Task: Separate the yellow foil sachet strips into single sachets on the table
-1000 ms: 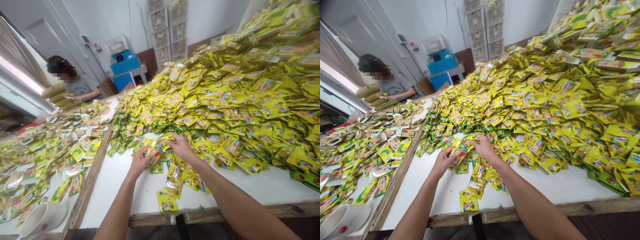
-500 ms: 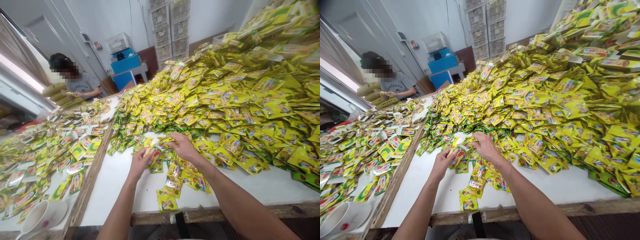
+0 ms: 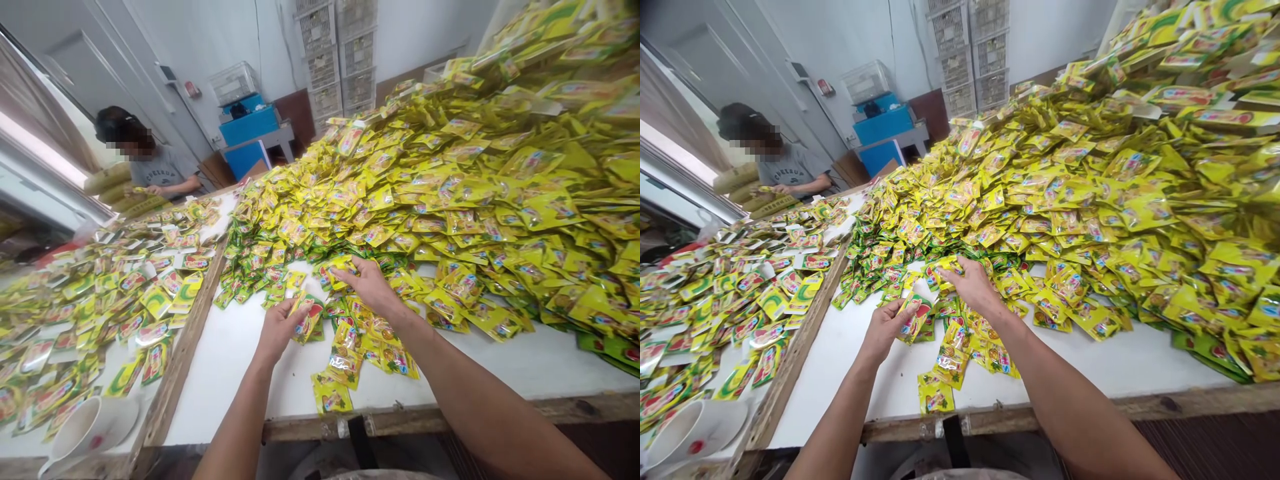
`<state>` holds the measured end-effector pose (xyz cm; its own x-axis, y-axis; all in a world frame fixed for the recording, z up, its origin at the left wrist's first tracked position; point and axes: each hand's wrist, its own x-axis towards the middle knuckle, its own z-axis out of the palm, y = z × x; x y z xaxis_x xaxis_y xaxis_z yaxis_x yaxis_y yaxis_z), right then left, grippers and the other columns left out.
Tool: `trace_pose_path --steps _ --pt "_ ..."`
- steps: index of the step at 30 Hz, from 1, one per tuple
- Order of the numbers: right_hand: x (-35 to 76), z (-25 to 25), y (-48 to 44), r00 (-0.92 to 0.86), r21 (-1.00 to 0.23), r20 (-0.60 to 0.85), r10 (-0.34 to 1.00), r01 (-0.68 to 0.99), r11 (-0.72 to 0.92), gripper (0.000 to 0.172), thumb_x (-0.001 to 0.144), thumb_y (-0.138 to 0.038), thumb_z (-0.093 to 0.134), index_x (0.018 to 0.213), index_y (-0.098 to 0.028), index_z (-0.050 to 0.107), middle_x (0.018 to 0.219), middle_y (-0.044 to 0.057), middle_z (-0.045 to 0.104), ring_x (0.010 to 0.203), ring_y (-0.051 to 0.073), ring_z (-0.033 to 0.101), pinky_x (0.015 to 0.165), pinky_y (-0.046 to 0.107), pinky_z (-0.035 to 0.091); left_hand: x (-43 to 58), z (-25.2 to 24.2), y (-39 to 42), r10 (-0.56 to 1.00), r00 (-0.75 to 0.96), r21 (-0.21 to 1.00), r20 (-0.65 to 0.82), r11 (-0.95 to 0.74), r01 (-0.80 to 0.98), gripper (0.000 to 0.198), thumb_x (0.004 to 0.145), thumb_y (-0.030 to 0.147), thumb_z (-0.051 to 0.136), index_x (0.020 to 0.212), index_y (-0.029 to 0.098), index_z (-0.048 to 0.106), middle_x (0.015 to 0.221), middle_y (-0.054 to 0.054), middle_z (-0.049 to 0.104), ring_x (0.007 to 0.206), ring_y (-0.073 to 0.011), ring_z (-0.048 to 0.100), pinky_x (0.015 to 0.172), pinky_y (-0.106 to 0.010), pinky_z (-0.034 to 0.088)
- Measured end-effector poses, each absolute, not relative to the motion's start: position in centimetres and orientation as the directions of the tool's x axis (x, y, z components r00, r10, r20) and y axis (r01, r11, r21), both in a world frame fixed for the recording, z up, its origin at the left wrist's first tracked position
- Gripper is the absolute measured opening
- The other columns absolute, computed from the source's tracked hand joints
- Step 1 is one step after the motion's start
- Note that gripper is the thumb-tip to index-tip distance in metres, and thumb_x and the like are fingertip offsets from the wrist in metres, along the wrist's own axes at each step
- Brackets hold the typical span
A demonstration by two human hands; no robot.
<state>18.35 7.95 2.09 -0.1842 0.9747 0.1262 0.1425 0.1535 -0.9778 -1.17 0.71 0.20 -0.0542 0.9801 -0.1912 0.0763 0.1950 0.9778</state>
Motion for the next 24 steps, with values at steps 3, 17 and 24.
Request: trace_pose_path --steps 3,17,24 --pt "18.5 2.5 7.8 -0.204 -0.948 0.135 0.97 0.257 0.186 0.032 0.074 -0.047 0.061 0.081 -0.016 0.062 0.078 0.003 0.063 0.079 0.021 0.057 0.073 0.032 0.044 -1.2 0.2 0.6 0.975 -0.075 0.977 -0.207 0.21 0.036 0.033 0.067 0.044 0.071 0.083 0.015 0.069 0.066 -0.001 0.067 0.057 -0.0136 0.058 0.057 -0.024 0.045" --pt "16.8 1.5 6.6 -0.335 -0.915 0.187 0.923 0.283 0.288 0.023 0.072 -0.037 0.066 0.085 -0.018 0.066 0.077 0.0 0.066 0.073 0.017 0.056 0.065 0.026 0.041 -0.8 0.5 0.7 0.969 -0.058 0.971 -0.239 0.238 -0.014 0.033 0.06 0.04 0.078 0.079 0.014 0.07 0.065 -0.001 0.069 0.051 -0.0121 0.058 0.051 -0.023 0.043" --pt "16.1 1.3 6.2 -0.362 -0.858 0.271 0.892 0.328 0.394 0.023 0.081 -0.036 0.058 0.069 -0.018 0.066 0.079 0.004 0.063 0.076 0.018 0.057 0.068 0.028 0.042 -0.5 0.4 0.5 0.972 -0.039 0.964 -0.231 0.224 -0.144 0.039 0.06 0.034 0.079 0.093 0.015 0.07 0.077 -0.003 0.072 0.061 -0.0149 0.063 0.06 -0.025 0.049"
